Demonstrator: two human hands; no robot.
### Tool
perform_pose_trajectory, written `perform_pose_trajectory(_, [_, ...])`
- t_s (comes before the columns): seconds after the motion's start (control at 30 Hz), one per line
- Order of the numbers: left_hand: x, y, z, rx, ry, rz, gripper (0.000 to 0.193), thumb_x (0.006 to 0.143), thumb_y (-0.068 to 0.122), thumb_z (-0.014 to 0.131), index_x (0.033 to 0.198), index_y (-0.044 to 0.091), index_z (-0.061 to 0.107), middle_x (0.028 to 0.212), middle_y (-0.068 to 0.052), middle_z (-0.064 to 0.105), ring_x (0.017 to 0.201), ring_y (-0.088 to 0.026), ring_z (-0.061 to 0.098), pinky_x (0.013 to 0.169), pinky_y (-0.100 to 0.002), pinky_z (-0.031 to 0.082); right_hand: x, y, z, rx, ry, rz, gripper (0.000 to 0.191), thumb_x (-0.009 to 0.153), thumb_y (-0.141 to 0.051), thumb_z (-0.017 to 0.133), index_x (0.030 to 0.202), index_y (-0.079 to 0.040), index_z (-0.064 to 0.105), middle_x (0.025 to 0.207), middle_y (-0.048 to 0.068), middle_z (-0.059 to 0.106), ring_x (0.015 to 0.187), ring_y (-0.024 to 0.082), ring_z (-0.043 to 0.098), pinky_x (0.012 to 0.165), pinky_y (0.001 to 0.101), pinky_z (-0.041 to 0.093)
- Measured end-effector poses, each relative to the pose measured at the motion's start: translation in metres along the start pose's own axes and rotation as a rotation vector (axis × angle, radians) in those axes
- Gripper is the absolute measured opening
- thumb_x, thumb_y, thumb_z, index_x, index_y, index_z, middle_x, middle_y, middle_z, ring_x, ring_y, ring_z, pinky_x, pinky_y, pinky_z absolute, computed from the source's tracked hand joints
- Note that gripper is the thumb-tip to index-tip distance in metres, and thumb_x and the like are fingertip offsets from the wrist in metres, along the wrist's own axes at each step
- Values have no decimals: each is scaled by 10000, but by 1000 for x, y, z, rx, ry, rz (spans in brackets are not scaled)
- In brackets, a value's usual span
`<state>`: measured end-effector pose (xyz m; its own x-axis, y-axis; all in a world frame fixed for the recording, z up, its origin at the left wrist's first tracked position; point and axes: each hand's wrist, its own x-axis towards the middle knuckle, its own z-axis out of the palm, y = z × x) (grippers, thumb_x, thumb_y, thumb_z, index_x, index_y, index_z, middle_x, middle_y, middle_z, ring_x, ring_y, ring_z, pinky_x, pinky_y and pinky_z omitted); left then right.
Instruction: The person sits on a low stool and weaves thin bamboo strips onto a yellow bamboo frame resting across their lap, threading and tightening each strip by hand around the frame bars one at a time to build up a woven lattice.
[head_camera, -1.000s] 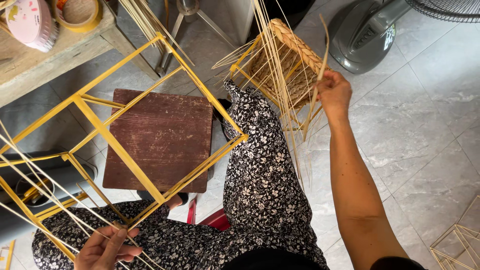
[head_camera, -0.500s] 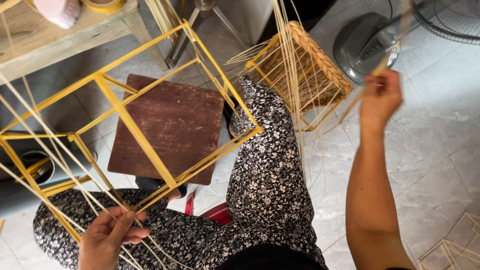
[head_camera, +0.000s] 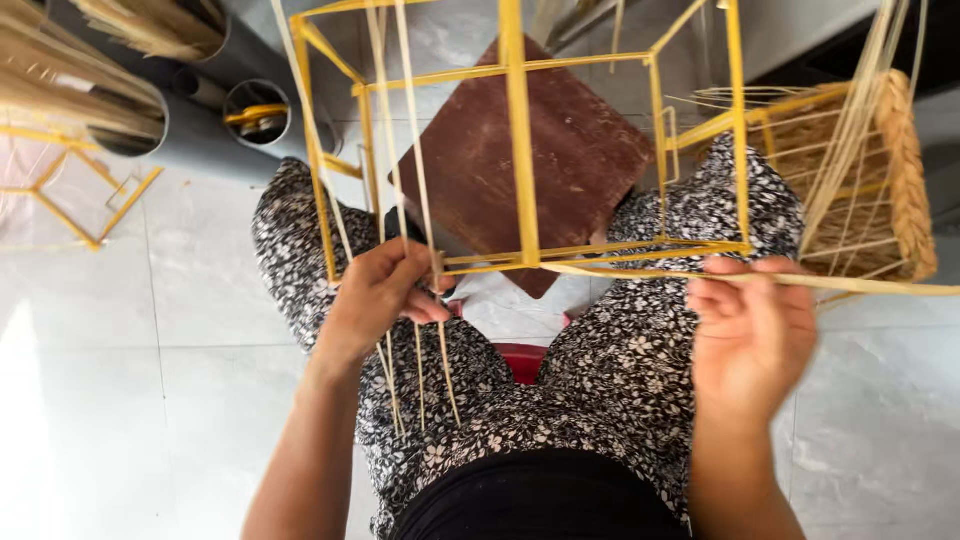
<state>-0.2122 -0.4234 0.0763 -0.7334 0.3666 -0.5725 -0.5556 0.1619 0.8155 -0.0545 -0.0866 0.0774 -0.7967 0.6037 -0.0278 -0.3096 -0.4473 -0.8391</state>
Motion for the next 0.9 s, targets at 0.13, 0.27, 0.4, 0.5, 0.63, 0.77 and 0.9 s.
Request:
perform_pose_trajectory(0.13, [-2, -7, -11, 20, -15, 19, 218, 1028, 210, 579, 1054, 12, 666, 867, -58, 757, 620, -146, 752, 506, -215, 578, -7, 44, 49, -12, -55, 171, 126, 1133, -85, 551, 1242, -25, 571, 1168, 248, 719, 967, 297, 747, 851, 373, 621])
perform_pose_trajectory(0.27, [-6, -9, -25, 29, -67, 47, 176, 975, 162, 642, 1080, 21, 661, 877, -51, 765, 643, -136, 758, 516, -199, 576, -10, 60, 78, -53, -81, 211, 132, 1127, -84, 555, 1243, -24, 577, 1162, 252, 712, 971, 294, 749, 846, 371, 629])
perform_pose_trajectory(0.4, [-8, -7, -37, 20, -80, 61, 160, 956, 96, 670, 1079, -7, 659, 875, -76, 758, 667, -143, 769, 517, -202, 576, -14, 70, 92, -68, -112, 255, 129, 1133, -84, 546, 1240, -20, 579, 1161, 254, 711, 974, 289, 751, 843, 366, 633])
perform_pose_trajectory(0.5, [-8, -5, -44, 38, -105, 67, 165, 951, 58, 642, 1102, -9, 650, 909, -84, 756, 685, -142, 771, 532, -206, 591, -17, 78, 99, -83, -133, 269, 128, 1138, -82, 540, 1237, -14, 585, 1164, 258, 711, 981, 292, 750, 844, 366, 633])
perform_pose_trajectory(0.63, [-11, -1, -52, 72, -115, 81, 210, 946, 27, 587, 1144, -6, 649, 949, -88, 756, 706, -146, 784, 553, -212, 617, -17, 84, 105, -100, -142, 278, 125, 1136, -81, 542, 1236, -23, 588, 1164, 261, 711, 980, 296, 752, 841, 359, 631])
perform_pose_trajectory(0.77, [-11, 1, -55, 89, -117, 50, 197, 975, 69, 587, 1144, -9, 652, 941, -91, 767, 713, -150, 789, 558, -205, 619, -17, 88, 108, -132, -130, 278, 127, 1130, -82, 544, 1233, -24, 589, 1159, 264, 711, 973, 295, 752, 837, 364, 634])
perform_pose_trajectory(0.9, [-10, 0, -53, 127, -65, 84, 189, 994, 141, 616, 1091, -13, 666, 910, -94, 761, 693, -152, 795, 531, -211, 612, -19, 92, 105, -159, -145, 260, 128, 1136, -87, 538, 1236, -21, 583, 1162, 264, 713, 978, 299, 753, 841, 365, 635])
